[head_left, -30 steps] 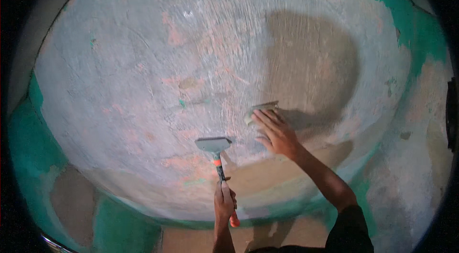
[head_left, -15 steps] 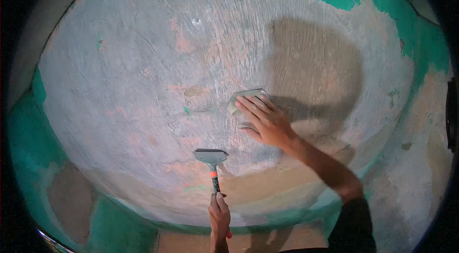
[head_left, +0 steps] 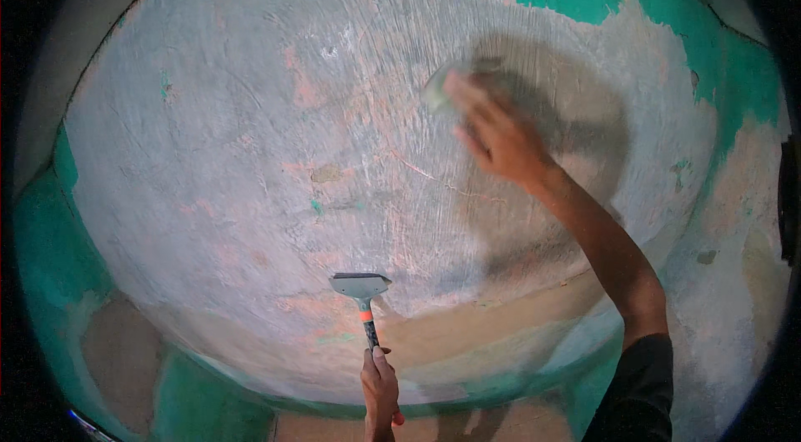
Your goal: Scraping old paint from a wall using a scraper and sandpaper.
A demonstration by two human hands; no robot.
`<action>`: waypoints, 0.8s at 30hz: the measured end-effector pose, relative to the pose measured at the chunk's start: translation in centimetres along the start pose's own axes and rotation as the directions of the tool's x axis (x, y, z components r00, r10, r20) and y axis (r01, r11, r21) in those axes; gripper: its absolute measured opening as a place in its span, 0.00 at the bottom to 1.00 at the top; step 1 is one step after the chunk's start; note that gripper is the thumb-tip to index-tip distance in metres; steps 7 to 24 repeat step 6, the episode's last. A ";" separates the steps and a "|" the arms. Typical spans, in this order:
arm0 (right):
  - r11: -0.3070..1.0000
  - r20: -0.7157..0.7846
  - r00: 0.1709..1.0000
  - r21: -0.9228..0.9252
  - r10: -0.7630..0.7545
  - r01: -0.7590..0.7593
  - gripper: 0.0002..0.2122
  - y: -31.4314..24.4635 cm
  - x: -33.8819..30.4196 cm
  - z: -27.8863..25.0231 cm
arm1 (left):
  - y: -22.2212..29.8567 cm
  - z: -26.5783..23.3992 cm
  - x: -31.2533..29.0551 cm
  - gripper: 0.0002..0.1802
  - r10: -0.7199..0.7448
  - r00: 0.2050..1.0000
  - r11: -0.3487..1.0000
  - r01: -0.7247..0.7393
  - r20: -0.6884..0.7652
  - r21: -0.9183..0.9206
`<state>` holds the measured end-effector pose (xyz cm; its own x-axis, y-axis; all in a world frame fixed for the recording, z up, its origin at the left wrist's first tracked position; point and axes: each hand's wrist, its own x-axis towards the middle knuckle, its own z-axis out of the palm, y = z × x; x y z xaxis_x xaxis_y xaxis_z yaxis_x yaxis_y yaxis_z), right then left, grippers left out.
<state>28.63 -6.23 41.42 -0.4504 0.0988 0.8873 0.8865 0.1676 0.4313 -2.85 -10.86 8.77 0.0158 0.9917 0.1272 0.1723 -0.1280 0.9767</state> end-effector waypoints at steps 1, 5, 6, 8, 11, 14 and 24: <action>0.995 0.054 0.995 0.042 -0.087 0.085 0.24 -0.5 -0.1 0.5 | -0.3 0.0 0.2 0.22 0.011 1.000 1.000 -0.011 -0.006 -0.020; 1.000 -0.024 1.000 0.019 -0.002 0.003 0.26 1.1 1.3 0.7 | -0.5 0.2 0.1 0.23 -0.006 1.000 1.000 0.006 0.004 0.003; 0.999 -0.001 1.000 0.039 0.007 -0.007 0.29 0.1 1.3 0.9 | -0.8 -0.2 0.1 0.23 0.008 1.000 1.000 -0.008 -0.001 0.009; 0.999 -0.001 1.000 0.039 0.007 -0.007 0.29 0.1 1.3 0.9 | -0.8 -0.2 0.1 0.23 0.008 1.000 1.000 -0.008 -0.001 0.009; 0.999 -0.001 1.000 0.039 0.007 -0.007 0.29 0.1 1.3 0.9 | -0.8 -0.2 0.1 0.23 0.008 1.000 1.000 -0.008 -0.001 0.009; 0.999 -0.001 1.000 0.039 0.007 -0.007 0.29 0.1 1.3 0.9 | -0.8 -0.2 0.1 0.23 0.008 1.000 1.000 -0.008 -0.001 0.009; 0.999 -0.001 1.000 0.039 0.007 -0.007 0.29 0.1 1.3 0.9 | -0.8 -0.2 0.1 0.23 0.008 1.000 1.000 -0.008 -0.001 0.009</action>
